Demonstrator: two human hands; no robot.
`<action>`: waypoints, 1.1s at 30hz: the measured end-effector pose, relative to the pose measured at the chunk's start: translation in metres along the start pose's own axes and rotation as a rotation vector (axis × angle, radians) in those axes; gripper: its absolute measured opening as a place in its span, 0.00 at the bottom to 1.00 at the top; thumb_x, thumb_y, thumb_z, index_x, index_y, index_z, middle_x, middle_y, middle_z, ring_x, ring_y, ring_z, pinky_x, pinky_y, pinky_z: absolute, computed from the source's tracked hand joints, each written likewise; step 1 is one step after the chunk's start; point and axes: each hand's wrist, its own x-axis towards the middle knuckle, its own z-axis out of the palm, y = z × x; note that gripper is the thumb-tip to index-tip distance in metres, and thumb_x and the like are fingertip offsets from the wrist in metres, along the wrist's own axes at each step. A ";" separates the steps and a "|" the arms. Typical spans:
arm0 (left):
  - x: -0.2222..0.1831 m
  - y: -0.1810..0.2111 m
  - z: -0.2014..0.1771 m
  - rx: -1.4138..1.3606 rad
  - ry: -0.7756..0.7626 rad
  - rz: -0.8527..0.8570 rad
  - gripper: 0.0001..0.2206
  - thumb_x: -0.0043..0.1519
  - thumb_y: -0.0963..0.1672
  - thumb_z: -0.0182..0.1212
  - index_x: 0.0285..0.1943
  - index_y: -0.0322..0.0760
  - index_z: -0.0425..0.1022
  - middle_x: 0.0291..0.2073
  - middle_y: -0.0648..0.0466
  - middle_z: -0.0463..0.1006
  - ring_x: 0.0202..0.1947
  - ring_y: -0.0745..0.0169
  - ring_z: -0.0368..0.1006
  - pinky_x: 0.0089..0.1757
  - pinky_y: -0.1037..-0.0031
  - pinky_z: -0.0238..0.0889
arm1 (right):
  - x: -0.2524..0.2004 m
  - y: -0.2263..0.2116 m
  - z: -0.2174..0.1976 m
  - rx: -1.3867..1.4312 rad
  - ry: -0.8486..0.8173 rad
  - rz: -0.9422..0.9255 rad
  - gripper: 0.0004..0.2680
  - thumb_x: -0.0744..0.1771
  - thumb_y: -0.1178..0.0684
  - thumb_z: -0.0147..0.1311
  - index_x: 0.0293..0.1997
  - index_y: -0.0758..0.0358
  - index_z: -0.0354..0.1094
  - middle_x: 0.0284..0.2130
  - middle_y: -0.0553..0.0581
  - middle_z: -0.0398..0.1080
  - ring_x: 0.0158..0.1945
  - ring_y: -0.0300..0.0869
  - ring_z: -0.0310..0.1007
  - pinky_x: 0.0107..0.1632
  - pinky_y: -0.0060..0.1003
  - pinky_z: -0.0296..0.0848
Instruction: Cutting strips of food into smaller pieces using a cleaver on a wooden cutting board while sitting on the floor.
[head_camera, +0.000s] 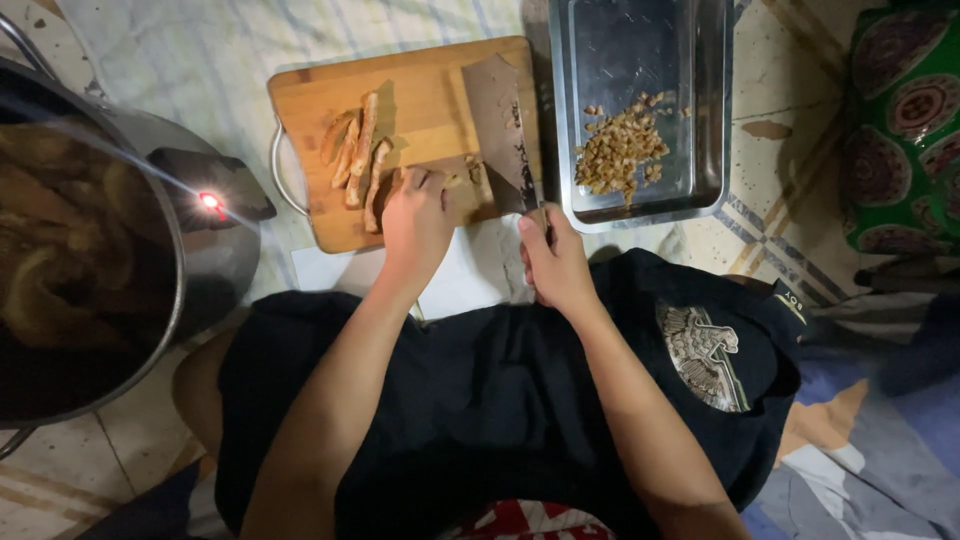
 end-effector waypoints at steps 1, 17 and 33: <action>0.000 0.001 -0.004 -0.001 0.000 -0.003 0.05 0.60 0.43 0.60 0.38 0.36 0.78 0.36 0.53 0.71 0.23 0.48 0.75 0.28 0.65 0.71 | -0.001 0.002 0.002 -0.002 -0.002 0.001 0.06 0.71 0.53 0.48 0.38 0.63 0.64 0.14 0.56 0.65 0.13 0.41 0.67 0.16 0.30 0.68; 0.010 -0.015 0.013 -0.455 -0.092 -0.146 0.07 0.58 0.43 0.64 0.43 0.42 0.82 0.33 0.56 0.78 0.34 0.54 0.80 0.34 0.71 0.74 | -0.006 0.000 0.015 -0.114 -0.045 -0.058 0.07 0.71 0.51 0.50 0.37 0.62 0.65 0.14 0.56 0.67 0.15 0.40 0.68 0.23 0.33 0.70; 0.009 -0.001 -0.010 -0.147 -0.164 0.083 0.06 0.61 0.42 0.59 0.42 0.35 0.79 0.40 0.51 0.73 0.31 0.45 0.78 0.35 0.63 0.75 | -0.004 0.004 0.014 -0.094 -0.078 -0.036 0.08 0.71 0.50 0.50 0.44 0.64 0.66 0.14 0.56 0.67 0.14 0.42 0.68 0.21 0.35 0.70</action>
